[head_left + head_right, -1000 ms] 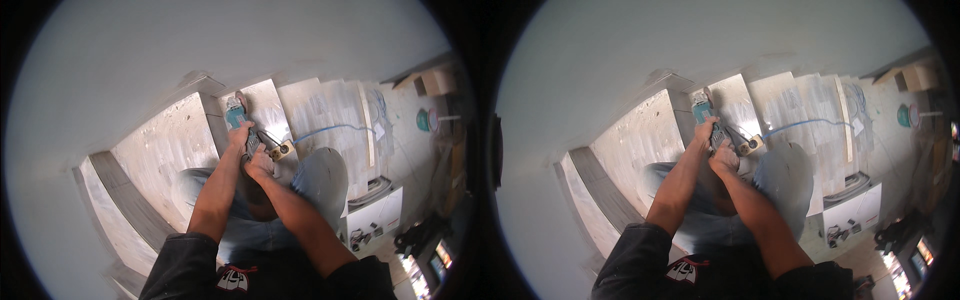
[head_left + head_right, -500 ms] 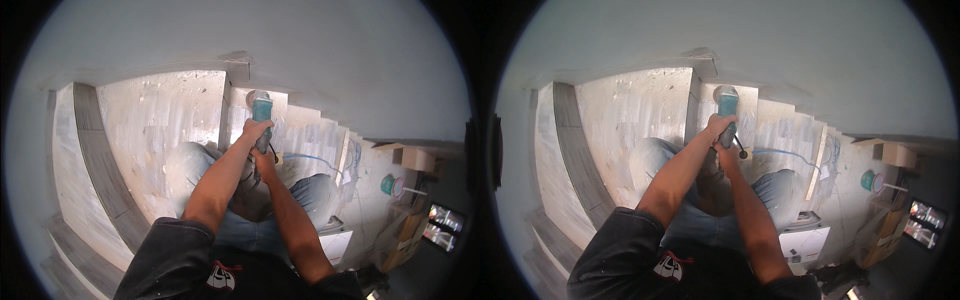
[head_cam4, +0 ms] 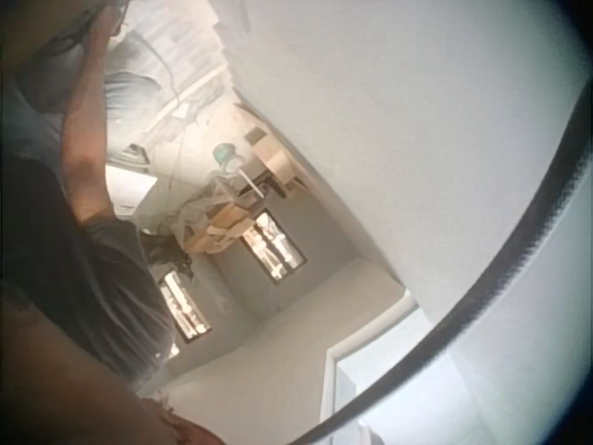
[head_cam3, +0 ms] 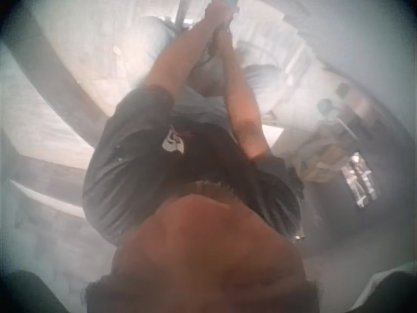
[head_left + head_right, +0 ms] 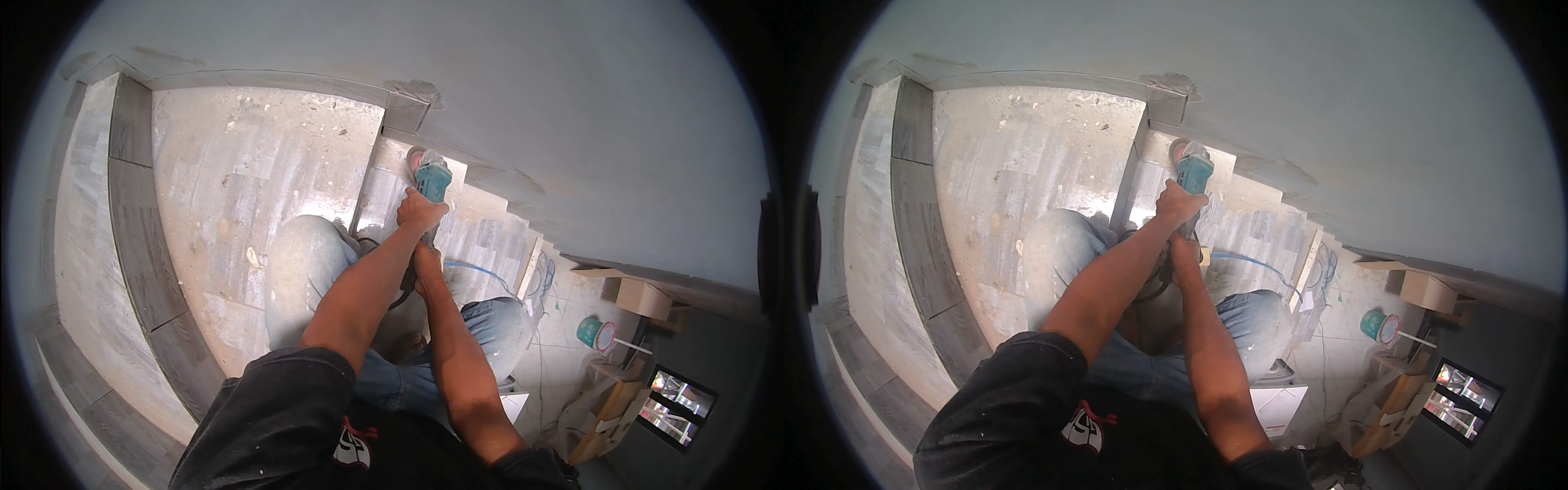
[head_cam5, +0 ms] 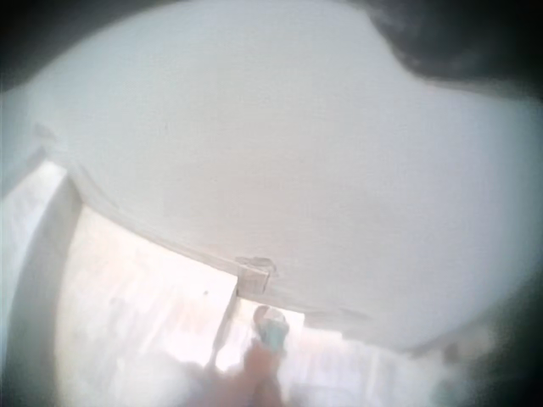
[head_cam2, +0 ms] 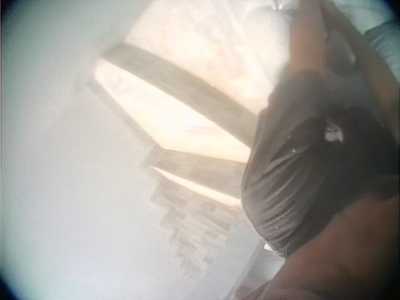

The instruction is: The person uses an angle grinder to smooth or cut the edges of tiles on a staircase.

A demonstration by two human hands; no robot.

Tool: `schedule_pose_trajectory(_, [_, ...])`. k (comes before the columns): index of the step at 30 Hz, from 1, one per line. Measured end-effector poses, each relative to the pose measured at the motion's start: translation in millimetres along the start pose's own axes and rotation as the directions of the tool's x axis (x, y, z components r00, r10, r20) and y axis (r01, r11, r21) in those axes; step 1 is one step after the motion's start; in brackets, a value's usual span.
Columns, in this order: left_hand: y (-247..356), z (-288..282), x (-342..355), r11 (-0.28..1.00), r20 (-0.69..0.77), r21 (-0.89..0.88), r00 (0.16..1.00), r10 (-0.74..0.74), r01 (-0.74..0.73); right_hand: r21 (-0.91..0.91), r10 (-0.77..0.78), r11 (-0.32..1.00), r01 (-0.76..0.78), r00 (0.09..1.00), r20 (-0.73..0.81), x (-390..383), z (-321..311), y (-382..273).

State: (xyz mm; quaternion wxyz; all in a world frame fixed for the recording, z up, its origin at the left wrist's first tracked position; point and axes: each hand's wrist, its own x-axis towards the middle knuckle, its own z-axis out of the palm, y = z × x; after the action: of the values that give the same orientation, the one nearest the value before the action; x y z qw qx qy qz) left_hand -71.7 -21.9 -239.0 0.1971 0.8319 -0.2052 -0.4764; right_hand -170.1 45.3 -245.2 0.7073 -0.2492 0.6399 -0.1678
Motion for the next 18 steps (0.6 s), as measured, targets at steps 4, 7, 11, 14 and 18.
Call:
schedule_pose_trajectory(4, [7.0, 0.8, -1.1, 0.999, 0.006, -0.029, 1.000, 0.023, -0.023, -0.095, 0.017, 0.995, -0.026, 0.995, -0.094, 11.8, -4.4, -1.7])
schedule_pose_trajectory(7, [7.0, 1.9, 0.4, 0.999, 0.003, -0.041, 1.000, 0.008, -0.008, -0.076, 0.025, 0.997, -0.028, 0.999, -0.035, 3.8, -2.1, -9.4])
schedule_pose_trajectory(11, [9.9, 5.3, 0.6, 1.000, 0.011, -0.030, 1.000, 0.001, 0.000, -0.068, 0.003, 0.998, -0.004, 1.000, -0.013, 0.0, -5.7, -11.8])
schedule_pose_trajectory(14, [9.0, 8.7, 2.4, 1.000, 0.005, -0.014, 1.000, 0.008, -0.008, -0.055, 0.005, 0.998, -0.008, 0.999, -0.048, 1.2, -5.2, -9.6])
schedule_pose_trajectory(18, [10.2, 9.7, 5.0, 0.999, 0.019, -0.013, 0.998, 0.052, -0.052, -0.111, -0.023, 0.994, 0.011, 0.993, -0.113, 16.9, -8.7, -0.8])
